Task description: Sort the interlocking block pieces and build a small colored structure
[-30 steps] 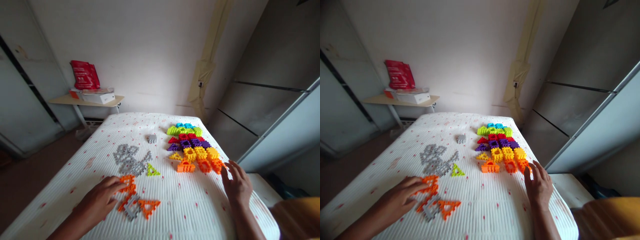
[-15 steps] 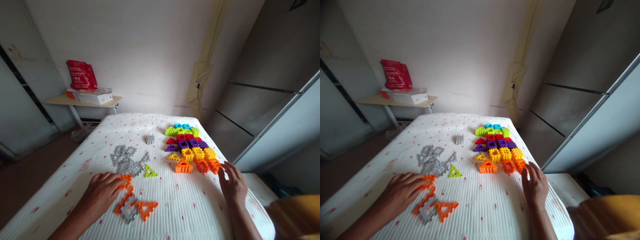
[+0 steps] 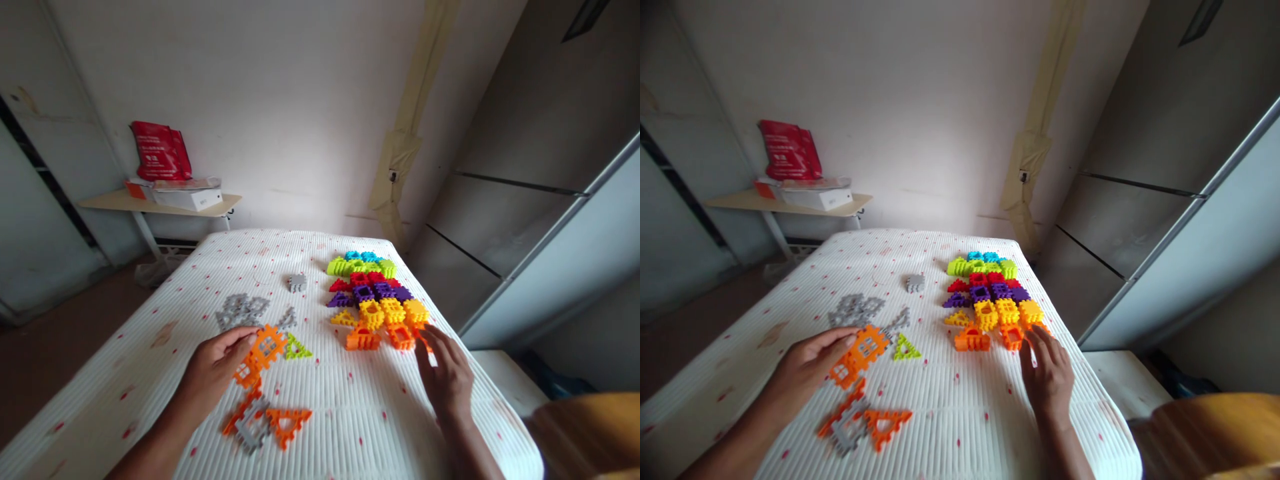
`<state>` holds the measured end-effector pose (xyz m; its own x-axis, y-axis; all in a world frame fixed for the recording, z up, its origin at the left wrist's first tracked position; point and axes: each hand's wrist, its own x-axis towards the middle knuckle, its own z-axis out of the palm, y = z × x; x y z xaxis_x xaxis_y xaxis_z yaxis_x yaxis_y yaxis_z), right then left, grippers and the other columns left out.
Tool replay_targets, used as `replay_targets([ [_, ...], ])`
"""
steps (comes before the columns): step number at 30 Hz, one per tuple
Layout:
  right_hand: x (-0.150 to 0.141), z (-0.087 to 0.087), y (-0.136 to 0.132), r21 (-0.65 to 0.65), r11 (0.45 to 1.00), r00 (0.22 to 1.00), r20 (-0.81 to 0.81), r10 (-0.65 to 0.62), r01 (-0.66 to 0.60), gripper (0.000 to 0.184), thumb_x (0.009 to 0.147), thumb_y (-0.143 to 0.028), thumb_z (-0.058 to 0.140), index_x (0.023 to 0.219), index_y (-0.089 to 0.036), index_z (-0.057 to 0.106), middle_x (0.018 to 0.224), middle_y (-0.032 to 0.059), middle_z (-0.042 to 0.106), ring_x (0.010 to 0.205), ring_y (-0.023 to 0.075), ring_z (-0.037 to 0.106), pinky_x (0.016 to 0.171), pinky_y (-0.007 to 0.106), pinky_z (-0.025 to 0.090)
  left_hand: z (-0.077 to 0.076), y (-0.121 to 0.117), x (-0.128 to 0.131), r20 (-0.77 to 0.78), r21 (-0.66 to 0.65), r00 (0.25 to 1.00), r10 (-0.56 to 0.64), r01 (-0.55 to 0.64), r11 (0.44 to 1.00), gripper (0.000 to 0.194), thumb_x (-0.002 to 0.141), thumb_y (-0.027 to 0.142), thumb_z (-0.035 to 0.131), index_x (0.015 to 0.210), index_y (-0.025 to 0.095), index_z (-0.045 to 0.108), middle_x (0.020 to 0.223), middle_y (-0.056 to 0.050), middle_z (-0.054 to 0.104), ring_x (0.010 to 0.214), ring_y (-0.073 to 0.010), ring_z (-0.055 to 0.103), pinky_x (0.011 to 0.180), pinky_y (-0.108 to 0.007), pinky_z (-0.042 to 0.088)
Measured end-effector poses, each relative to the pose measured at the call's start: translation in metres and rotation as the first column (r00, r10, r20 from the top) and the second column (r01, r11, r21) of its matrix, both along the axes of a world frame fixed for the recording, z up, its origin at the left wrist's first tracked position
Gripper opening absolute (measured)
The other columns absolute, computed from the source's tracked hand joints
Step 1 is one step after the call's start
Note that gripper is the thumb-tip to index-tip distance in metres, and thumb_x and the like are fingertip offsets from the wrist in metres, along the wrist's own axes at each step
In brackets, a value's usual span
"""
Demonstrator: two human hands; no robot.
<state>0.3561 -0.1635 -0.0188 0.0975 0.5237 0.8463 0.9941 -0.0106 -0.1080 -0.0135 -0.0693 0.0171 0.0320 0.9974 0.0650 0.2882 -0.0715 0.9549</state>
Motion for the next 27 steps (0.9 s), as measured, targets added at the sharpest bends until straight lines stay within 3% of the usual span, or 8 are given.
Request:
replay_targets([
  [3,-0.044,0.011,0.001,-0.004,0.978,0.976,-0.058,0.210,-0.210,0.018,0.086,-0.019,0.053,0.102,-0.019,0.061,0.101,0.0099,0.067,0.091,0.0205,0.063,0.080,0.035,0.051,-0.001,0.000,0.026,0.177,-0.090,0.984,-0.031,0.047,0.995,0.045,0.063,0.052,0.067,0.088,0.016,0.070,0.080,-0.005,0.072,0.080,-0.0236,0.065,0.073,-0.031,0.052],
  [5,-0.075,0.014,0.003,-0.054,0.926,0.925,-0.085,0.369,-0.374,0.022,0.085,-0.014,0.053,0.105,-0.020,0.059,0.103,0.0100,0.066,0.090,0.0197,0.063,0.076,0.034,0.052,-0.007,0.001,0.039,0.239,-0.127,0.969,-0.055,0.087,0.988,0.045,0.065,0.051,0.067,0.090,0.014,0.068,0.078,-0.005,0.071,0.077,-0.0227,0.065,0.071,-0.032,0.051],
  [8,-0.111,0.014,0.008,-0.095,0.862,0.865,-0.119,0.487,-0.499,0.024,0.085,-0.012,0.052,0.107,-0.021,0.058,0.105,0.0094,0.066,0.087,0.0194,0.064,0.073,0.035,0.054,-0.015,0.002,0.048,0.275,-0.143,0.960,-0.057,0.099,0.985,0.042,0.067,0.049,0.066,0.089,0.014,0.067,0.079,-0.005,0.071,0.077,-0.0219,0.064,0.071,-0.031,0.051],
  [12,-0.137,0.012,0.016,-0.150,0.819,0.822,-0.255,0.509,-0.554,0.027,0.086,-0.017,0.052,0.113,-0.021,0.056,0.111,0.0106,0.064,0.097,0.0213,0.063,0.080,0.036,0.055,-0.021,0.002,0.050,0.267,-0.157,0.961,-0.067,0.112,0.981,0.040,0.068,0.048,0.066,0.089,0.014,0.067,0.081,-0.005,0.070,0.078,-0.0219,0.064,0.072,-0.031,0.051],
  [17,-0.157,0.010,0.026,-0.257,0.753,0.771,-0.426,0.474,-0.606,0.046,0.080,-0.027,0.062,0.124,-0.021,0.051,0.119,0.0112,0.060,0.103,0.0234,0.062,0.081,0.035,0.056,-0.028,0.002,0.051,0.250,-0.143,0.963,-0.106,0.145,0.979,0.040,0.070,0.047,0.065,0.092,0.015,0.068,0.083,-0.006,0.071,0.082,-0.0231,0.065,0.075,-0.032,0.051],
  [22,-0.167,0.003,0.031,-0.301,0.790,0.832,-0.357,0.425,-0.533,0.045,0.078,-0.021,0.060,0.123,-0.021,0.052,0.114,0.0103,0.062,0.101,0.0241,0.061,0.084,0.038,0.054,-0.036,0.002,0.052,0.271,-0.150,0.953,-0.133,0.178,0.972,0.037,0.071,0.045,0.063,0.093,0.015,0.067,0.082,-0.005,0.071,0.080,-0.0217,0.065,0.075,-0.031,0.050],
  [27,-0.166,-0.001,0.033,-0.302,0.849,0.899,-0.212,0.383,-0.433,0.038,0.080,-0.021,0.057,0.118,-0.019,0.054,0.116,0.0134,0.061,0.100,0.0273,0.060,0.081,0.043,0.055,-0.031,0.001,0.054,0.248,-0.139,0.962,-0.115,0.153,0.978,0.033,0.069,0.046,0.064,0.085,0.017,0.068,0.078,-0.004,0.071,0.079,-0.0218,0.065,0.075,-0.031,0.051],
])
